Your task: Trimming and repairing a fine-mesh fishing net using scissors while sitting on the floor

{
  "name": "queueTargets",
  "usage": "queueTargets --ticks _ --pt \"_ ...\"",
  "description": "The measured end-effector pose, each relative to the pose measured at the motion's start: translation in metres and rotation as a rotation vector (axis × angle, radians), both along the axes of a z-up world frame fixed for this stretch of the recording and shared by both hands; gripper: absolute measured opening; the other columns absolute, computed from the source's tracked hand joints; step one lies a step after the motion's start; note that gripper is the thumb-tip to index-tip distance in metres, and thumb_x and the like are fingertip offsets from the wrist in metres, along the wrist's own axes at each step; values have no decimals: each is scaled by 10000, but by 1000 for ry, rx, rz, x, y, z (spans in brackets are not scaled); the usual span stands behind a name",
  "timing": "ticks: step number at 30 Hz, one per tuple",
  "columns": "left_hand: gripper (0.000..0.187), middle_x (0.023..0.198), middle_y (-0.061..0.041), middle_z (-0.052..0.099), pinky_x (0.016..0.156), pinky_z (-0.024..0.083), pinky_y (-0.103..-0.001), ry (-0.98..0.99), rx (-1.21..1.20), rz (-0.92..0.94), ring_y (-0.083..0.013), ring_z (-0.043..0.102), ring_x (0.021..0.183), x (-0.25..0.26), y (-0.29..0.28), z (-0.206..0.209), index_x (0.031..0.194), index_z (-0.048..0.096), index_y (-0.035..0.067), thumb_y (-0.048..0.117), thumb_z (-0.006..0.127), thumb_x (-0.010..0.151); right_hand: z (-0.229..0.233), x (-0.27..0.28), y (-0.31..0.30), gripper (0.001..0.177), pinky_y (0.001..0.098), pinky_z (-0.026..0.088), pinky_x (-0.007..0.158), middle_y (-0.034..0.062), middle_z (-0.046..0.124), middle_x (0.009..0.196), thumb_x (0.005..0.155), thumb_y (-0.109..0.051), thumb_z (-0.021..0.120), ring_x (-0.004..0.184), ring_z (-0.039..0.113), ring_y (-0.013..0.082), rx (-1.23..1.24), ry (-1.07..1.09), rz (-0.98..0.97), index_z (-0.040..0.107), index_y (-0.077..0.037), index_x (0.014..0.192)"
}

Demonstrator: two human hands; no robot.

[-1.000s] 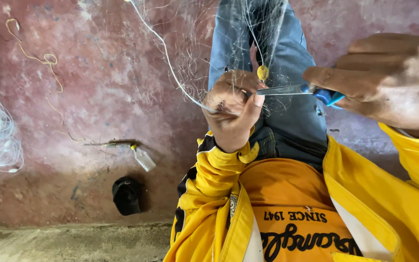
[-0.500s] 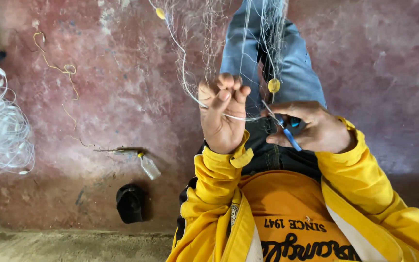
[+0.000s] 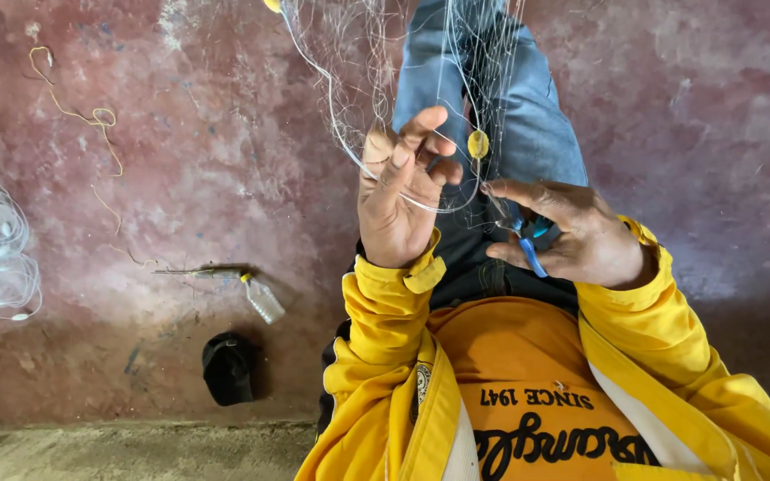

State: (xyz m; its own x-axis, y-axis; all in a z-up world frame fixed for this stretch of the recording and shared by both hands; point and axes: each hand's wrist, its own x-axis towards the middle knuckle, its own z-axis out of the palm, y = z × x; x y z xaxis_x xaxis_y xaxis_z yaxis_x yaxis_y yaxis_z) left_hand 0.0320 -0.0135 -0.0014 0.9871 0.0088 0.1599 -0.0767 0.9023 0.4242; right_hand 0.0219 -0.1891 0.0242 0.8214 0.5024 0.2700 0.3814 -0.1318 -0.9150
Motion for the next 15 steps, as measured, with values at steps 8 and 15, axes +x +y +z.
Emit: queueTargets --ticks 8,15 --pt "87 1048 -231 513 363 322 -156 27 -33 -73 -67 319 453 -2 4 10 840 339 107 61 376 904 13 -3 -1 521 262 414 438 106 554 605 604 -70 736 535 581 209 -21 15 12 533 14 1077" --pt "133 910 -250 558 290 309 -144 41 246 48 1 285 335 -1 0 24 777 375 68 11 472 848 6 -6 -4 502 246 425 439 91 557 602 599 -64 737 506 575 185 15 7 5 542 17 1054"
